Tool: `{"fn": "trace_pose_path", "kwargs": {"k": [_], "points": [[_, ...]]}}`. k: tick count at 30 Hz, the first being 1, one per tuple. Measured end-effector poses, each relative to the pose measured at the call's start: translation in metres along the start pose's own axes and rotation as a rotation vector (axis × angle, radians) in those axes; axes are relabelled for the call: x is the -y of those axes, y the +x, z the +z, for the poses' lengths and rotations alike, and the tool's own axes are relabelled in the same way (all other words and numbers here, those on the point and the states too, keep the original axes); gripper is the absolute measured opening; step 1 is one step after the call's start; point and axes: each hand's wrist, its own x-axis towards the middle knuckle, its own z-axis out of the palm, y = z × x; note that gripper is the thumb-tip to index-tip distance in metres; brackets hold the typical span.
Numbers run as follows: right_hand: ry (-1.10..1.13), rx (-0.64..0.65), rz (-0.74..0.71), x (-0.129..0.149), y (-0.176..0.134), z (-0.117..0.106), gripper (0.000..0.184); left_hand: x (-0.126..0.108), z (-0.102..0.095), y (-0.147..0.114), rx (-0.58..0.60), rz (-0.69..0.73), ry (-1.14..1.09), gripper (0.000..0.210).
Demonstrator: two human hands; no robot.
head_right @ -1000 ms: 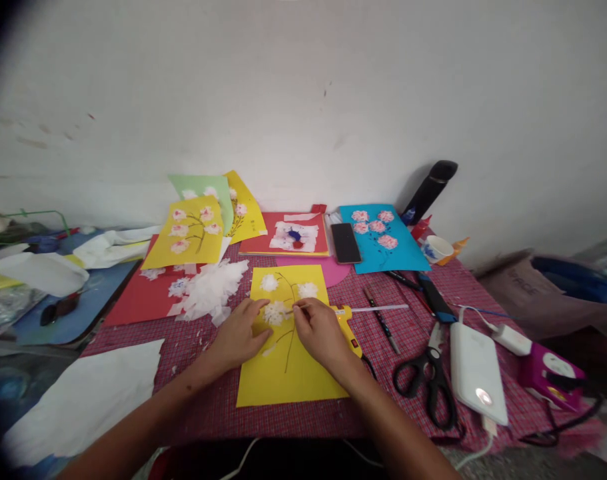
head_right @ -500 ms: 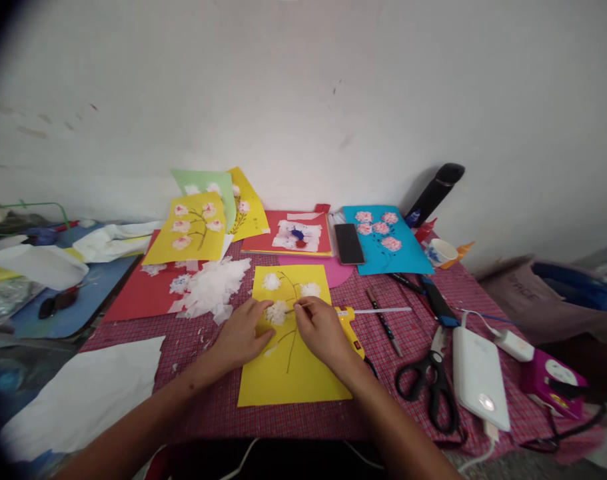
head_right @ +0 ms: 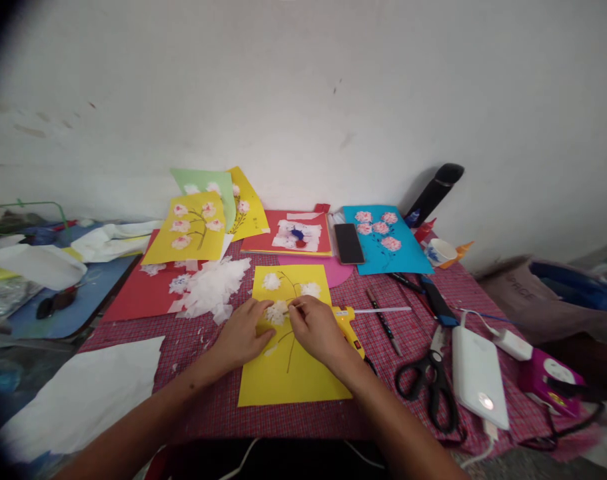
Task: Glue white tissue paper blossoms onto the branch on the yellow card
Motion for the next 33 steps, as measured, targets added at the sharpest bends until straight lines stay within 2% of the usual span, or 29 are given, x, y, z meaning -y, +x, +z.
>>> {"fn": "trace_pose_path", "kwargs": {"k": [11, 16, 29, 33], "points": [[-0.13, 0.069, -0.058, 0.012, 0.001, 0.001, 0.018, 0.002, 0.001, 0.0, 0.0, 0.001, -0.013, 0.052], [-0.118, 0.103, -0.065, 0.011, 0.002, -0.002, 0.019, 0.002, 0.001, -0.001, -0.008, 0.012, -0.023, 0.053], [-0.05, -0.009, -0.042, 0.013, 0.001, -0.01, 0.018, 0.0, -0.001, -0.001, -0.01, -0.001, -0.018, 0.051], [-0.011, -0.11, -0.039, 0.016, -0.02, -0.026, 0.019, 0.0, 0.0, -0.001, -0.026, -0.016, -0.055, 0.051]]}}
